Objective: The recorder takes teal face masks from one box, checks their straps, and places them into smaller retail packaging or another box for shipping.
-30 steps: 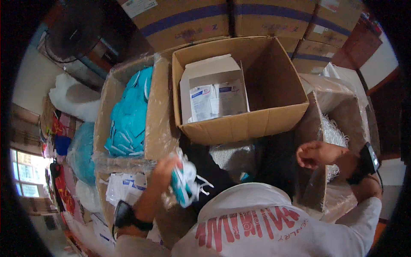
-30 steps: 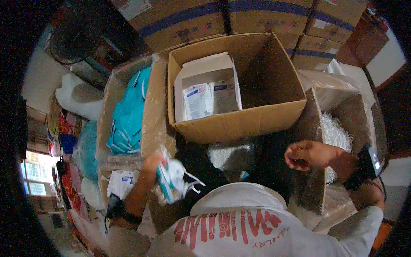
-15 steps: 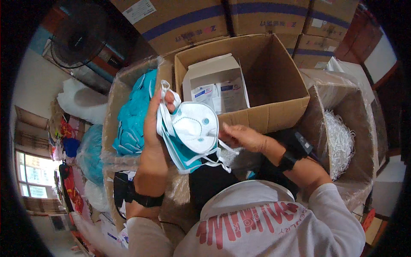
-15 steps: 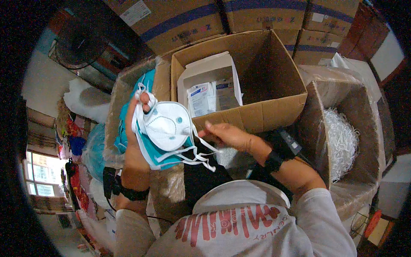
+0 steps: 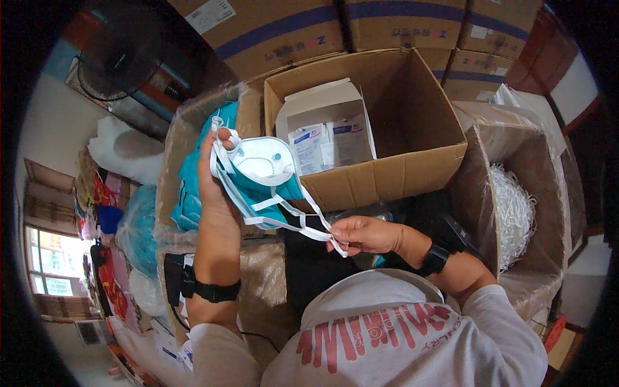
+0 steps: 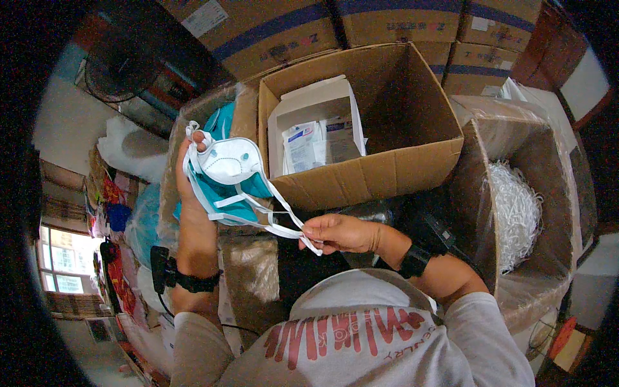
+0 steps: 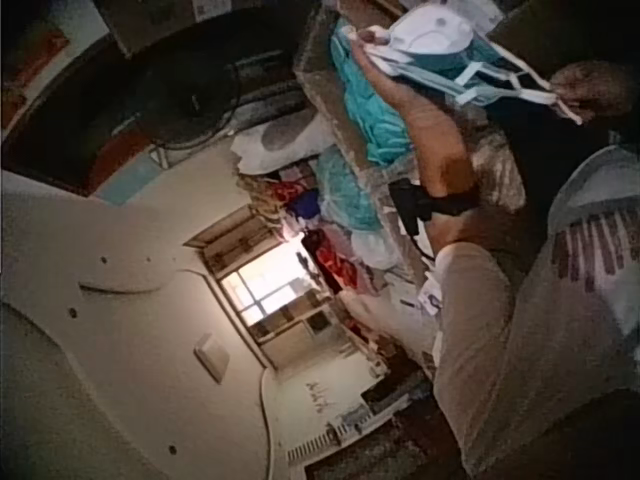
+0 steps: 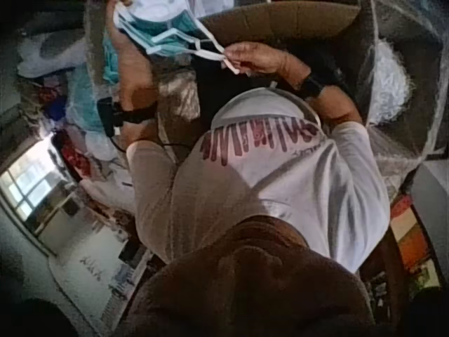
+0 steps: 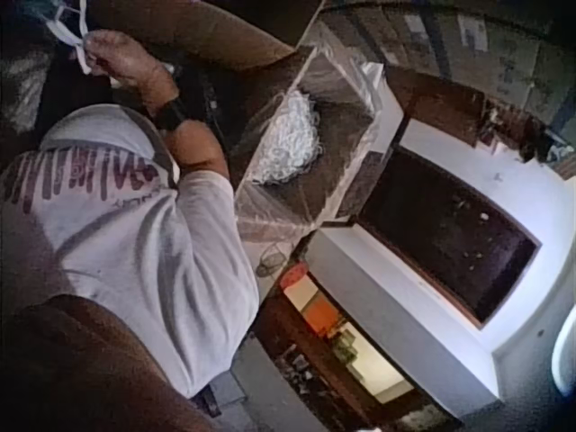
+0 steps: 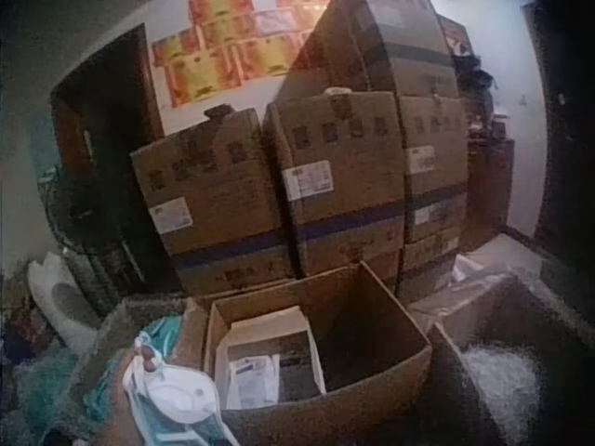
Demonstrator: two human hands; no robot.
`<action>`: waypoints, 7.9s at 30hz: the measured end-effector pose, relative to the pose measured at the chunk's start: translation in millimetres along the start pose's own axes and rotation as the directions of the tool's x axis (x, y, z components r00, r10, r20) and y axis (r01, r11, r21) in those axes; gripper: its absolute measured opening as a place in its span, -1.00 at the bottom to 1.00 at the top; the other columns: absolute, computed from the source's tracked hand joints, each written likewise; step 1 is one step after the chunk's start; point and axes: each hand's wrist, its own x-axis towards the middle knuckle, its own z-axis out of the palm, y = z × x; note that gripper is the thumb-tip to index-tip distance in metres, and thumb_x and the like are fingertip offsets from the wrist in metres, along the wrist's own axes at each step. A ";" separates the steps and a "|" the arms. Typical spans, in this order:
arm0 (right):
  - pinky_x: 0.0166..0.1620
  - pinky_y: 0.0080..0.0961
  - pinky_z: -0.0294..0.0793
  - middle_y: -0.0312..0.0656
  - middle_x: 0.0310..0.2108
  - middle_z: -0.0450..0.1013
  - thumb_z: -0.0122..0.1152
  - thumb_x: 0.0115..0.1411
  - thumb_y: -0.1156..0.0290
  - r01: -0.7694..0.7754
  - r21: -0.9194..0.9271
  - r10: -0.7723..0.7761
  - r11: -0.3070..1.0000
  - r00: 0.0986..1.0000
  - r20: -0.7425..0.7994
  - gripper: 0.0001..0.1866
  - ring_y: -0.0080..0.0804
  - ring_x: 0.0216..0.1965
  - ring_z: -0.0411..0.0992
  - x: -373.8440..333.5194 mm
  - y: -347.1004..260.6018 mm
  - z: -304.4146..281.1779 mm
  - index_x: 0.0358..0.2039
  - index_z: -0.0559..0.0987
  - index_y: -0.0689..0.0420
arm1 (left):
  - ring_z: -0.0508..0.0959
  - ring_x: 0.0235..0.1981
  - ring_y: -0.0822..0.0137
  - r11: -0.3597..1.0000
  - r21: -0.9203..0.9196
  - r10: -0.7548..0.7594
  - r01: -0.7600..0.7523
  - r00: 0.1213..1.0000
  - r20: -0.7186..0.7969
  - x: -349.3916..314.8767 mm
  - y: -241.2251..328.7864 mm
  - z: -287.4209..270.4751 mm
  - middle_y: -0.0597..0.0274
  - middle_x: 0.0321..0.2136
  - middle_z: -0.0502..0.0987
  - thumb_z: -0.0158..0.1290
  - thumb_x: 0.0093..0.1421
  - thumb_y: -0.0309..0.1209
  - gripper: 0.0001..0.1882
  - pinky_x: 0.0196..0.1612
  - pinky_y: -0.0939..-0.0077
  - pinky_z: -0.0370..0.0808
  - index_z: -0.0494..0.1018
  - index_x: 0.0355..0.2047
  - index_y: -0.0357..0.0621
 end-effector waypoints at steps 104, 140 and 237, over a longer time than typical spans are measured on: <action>-0.51 -0.52 0.29 -0.23 -0.58 0.31 -0.23 0.25 0.20 0.698 -0.663 -0.456 0.272 0.700 0.550 -0.65 -0.51 -0.58 0.27 38.5 -39.1 140.9 -0.52 0.38 0.18 | 0.44 -0.50 0.05 0.284 0.958 0.506 0.047 0.841 -0.192 61.9 -97.6 -75.9 -0.09 -0.51 0.47 -0.28 0.22 -0.04 -0.47 -0.40 0.25 0.35 0.42 -0.33 -0.34; -0.46 -0.61 0.29 -0.30 -0.60 0.29 -0.28 0.27 0.25 0.374 -0.669 -0.446 0.642 0.892 0.071 -0.65 -0.59 -0.55 0.25 38.7 -56.3 117.6 -0.51 0.38 0.18 | 0.43 -0.21 -0.03 0.802 0.536 0.284 0.265 0.619 -0.732 93.0 -124.8 -98.3 -0.16 -0.25 0.44 -0.36 0.23 0.02 -0.37 -0.13 0.25 0.34 0.33 -0.11 -0.37; -0.02 -0.35 0.24 0.11 -0.09 0.25 0.22 -0.01 0.15 -0.245 -0.893 -0.680 0.378 0.580 -0.448 -0.24 -0.10 -0.06 0.27 -45.9 -120.6 10.9 0.10 0.11 0.25 | 0.28 0.03 0.24 0.986 -0.132 0.098 -0.102 0.995 -0.035 31.9 -83.8 -25.4 0.16 0.00 0.28 -0.21 0.21 -0.45 -0.61 0.09 0.32 0.16 0.12 0.06 -0.15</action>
